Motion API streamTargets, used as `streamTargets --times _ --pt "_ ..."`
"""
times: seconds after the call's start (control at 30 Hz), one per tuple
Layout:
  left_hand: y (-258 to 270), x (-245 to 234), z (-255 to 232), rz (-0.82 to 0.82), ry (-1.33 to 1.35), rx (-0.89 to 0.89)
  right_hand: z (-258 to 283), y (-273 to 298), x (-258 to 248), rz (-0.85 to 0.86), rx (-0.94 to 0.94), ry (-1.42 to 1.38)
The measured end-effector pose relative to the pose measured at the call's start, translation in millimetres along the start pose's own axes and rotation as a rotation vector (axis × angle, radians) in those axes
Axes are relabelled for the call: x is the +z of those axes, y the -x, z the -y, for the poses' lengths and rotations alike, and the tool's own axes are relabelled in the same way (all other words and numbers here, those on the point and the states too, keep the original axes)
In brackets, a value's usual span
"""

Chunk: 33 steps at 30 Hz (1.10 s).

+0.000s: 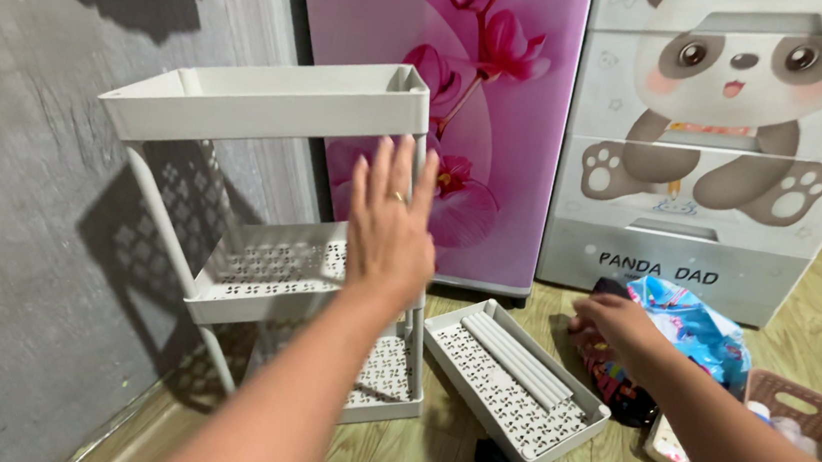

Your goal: The person assembles a white plastic shelving unit by inserting vertical poles into the corners of perforated trays and stacking additional trays on top. They handle the trays and poles by hand, aligning and securing each component to build a three-tiered structure.

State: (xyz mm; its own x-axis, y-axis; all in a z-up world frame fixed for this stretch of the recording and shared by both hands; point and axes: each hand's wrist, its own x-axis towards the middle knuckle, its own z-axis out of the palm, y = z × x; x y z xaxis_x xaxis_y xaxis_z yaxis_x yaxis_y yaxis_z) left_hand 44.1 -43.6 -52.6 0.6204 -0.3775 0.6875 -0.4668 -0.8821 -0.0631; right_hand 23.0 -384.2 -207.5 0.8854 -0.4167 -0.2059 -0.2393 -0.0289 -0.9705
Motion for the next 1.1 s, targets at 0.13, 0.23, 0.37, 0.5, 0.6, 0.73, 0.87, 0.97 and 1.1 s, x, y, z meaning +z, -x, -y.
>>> streamTargets --times 0.13,0.23,0.37,0.5,0.6,0.73,0.87,0.97,1.1 --pt "47.0 15.1 -23.6 0.093 -0.025 0.052 -76.0 -22.1 -16.3 -0.069 0.069 0.014" --pt "71.0 26.3 -34.8 0.322 0.212 0.043 -124.4 -35.7 -20.6 -0.084 0.161 0.216" --pt "86.0 51.5 -43.4 0.402 0.293 0.088 -191.1 -52.6 -22.7 0.082 0.006 0.742" --pt "89.5 79.9 -47.2 0.461 0.288 0.113 -227.5 -54.6 -12.4 0.279 -0.122 1.165" --pt "90.5 99.2 -48.9 0.507 0.271 0.117 -204.0 -19.0 5.2 0.369 -0.09 1.387" --pt "95.0 124.0 -48.6 0.493 0.163 0.159 -151.6 42.9 44.7 0.431 -0.027 1.632" --pt "98.2 144.7 -53.2 0.524 0.165 0.182 -144.3 51.3 67.4 0.553 -0.091 1.529" --pt "97.3 156.7 -58.0 0.51 0.181 0.201 -167.0 48.6 73.8 0.693 0.017 1.314" --pt "94.0 166.6 -60.6 0.525 0.211 0.201 -190.9 41.4 74.4 0.499 0.133 1.205"
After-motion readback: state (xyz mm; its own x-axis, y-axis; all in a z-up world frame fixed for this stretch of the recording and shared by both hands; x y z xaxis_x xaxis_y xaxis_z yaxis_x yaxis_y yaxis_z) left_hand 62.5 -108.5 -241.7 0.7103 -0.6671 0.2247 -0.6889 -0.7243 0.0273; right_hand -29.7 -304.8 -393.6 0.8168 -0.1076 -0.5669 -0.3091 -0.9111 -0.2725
